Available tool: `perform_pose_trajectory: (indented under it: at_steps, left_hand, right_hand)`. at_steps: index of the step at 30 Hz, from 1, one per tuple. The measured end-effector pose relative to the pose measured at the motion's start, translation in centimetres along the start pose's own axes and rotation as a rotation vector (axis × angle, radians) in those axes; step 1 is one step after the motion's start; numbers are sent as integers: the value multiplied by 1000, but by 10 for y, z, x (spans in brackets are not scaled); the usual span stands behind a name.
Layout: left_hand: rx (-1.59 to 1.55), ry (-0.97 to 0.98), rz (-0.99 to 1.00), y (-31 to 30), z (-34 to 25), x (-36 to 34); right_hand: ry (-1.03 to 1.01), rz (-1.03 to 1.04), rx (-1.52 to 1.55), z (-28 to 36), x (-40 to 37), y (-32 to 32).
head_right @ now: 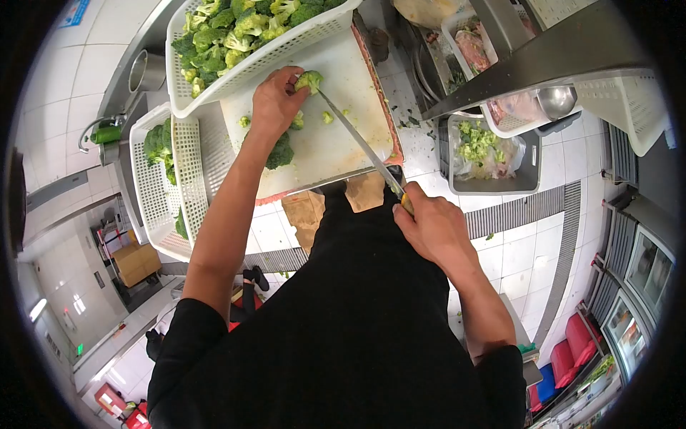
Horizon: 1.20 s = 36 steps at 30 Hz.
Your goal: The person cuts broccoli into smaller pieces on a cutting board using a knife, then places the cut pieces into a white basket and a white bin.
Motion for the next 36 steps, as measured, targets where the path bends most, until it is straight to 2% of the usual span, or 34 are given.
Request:
perform_pose_trajectory:
  at_steps: [11, 17, 22, 26, 28, 29, 31, 33, 35, 36]
  left_hand:
    - [-22, 25, -6, 5, -3, -6]
    - [-20, 65, 2, 7, 1, -8]
    - [124, 15, 109, 6, -8, -3]
    - [123, 78, 107, 7, -25, 2]
    - [125, 130, 323, 19, -20, 2]
    - [127, 124, 317, 17, -16, 0]
    - [28, 111, 255, -3, -36, 2]
    - [-110, 166, 88, -50, -53, 8]
    - [-163, 234, -203, -117, -83, 18]
    - [-174, 229, -262, -141, -88, 16]
  right_hand:
    - [-55, -40, -51, 11, 19, -1]
    - [-158, -90, -190, 20, 34, -8]
    - [-234, -117, -267, 14, 42, -4]
    - [-205, -55, -234, 9, 40, -8]
    - [-177, -40, -231, -1, 38, -2]
    - [-185, -38, -233, -4, 35, -2]
    - [-109, 16, -194, -16, 27, -4]
    - [-84, 47, -178, -22, 24, 2]
    - [-33, 71, -122, -27, 22, 9]
    - [-38, 70, -123, -26, 21, 11]
Point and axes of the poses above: each hand's wrist, its own x-axis towards the middle knuckle, its own y-axis out of the palm, z = x × y, the point moved 7 cm from there along x, towards the middle knuckle, and after that the axes turned 13 degrees about -x, right-handed, at the moved point
